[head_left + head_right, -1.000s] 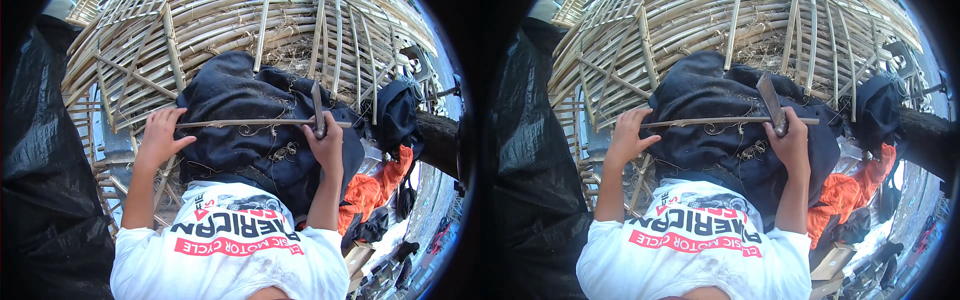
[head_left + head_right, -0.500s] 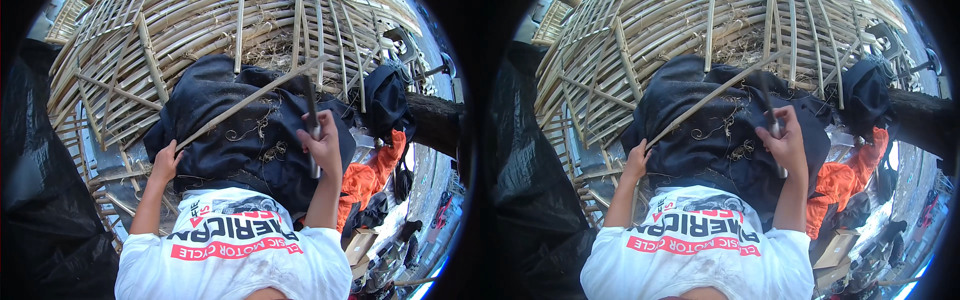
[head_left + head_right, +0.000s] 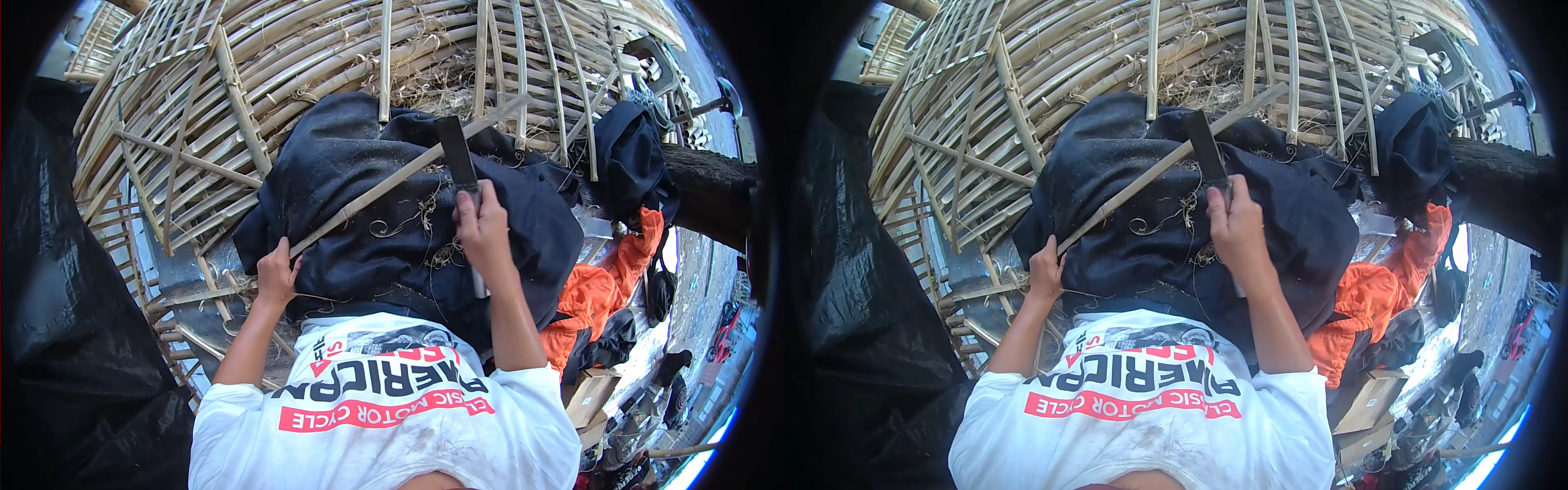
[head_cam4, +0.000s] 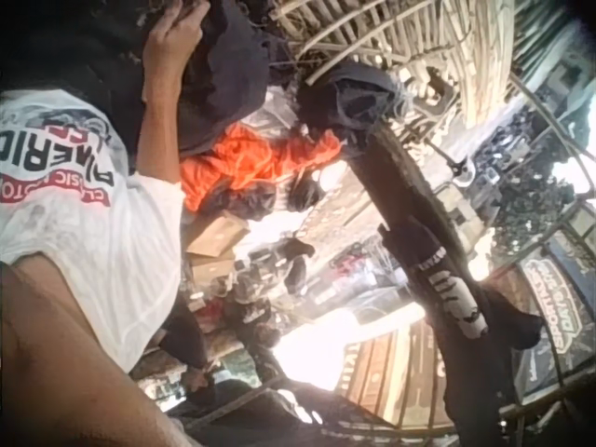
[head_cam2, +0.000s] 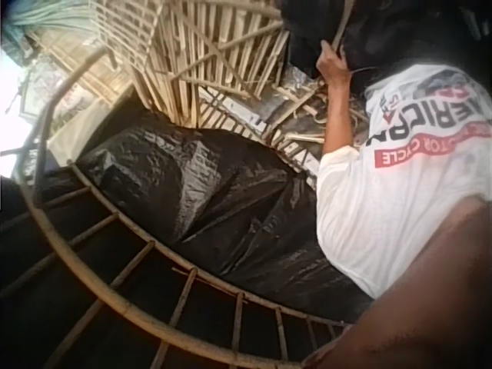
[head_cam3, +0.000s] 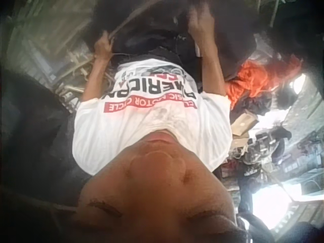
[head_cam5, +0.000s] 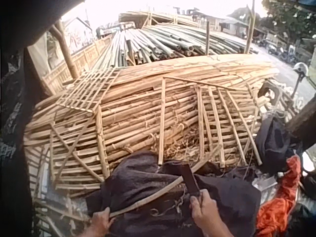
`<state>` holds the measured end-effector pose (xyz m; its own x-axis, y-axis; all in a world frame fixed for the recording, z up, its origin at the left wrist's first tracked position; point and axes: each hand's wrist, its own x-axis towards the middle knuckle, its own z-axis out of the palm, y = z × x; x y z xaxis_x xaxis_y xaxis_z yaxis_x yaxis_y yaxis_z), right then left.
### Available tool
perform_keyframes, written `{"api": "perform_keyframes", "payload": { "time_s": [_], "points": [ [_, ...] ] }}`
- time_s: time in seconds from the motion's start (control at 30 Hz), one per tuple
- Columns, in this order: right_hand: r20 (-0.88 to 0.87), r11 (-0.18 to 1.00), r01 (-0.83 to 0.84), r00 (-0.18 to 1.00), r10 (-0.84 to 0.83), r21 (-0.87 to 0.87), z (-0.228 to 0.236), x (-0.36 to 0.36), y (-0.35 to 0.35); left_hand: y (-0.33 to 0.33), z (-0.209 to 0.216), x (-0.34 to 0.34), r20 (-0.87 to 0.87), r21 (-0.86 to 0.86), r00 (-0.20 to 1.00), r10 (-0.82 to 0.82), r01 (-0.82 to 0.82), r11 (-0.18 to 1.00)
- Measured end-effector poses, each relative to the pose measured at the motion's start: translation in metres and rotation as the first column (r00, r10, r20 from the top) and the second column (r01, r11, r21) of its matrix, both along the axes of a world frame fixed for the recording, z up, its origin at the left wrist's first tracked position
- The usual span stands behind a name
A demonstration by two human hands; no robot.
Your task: The person trims a strip of bamboo by hand using a cleaver, striking and shaving the wood while holding it against a dark cloth over a large bamboo structure.
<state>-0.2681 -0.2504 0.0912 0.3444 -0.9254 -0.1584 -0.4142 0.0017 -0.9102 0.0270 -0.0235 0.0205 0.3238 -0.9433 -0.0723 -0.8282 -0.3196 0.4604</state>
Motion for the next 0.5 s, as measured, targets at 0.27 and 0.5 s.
{"api": "perform_keyframes", "payload": {
  "time_s": [0.27, 0.5],
  "points": [
    [0.052, 0.997, 0.073, 0.996, -0.074, 0.027, 0.01, 0.003, -0.016, 0.001, -0.017, 0.002, -0.002, -0.09, 1.0, 0.016, -0.016, 0.996],
    [-0.119, 0.972, -0.207, 0.974, 0.193, -0.114, 0.006, 0.003, -0.012, 0.004, -0.017, 0.009, -0.02, -0.033, 1.0, 0.013, -0.013, 0.999]
  ]
}}
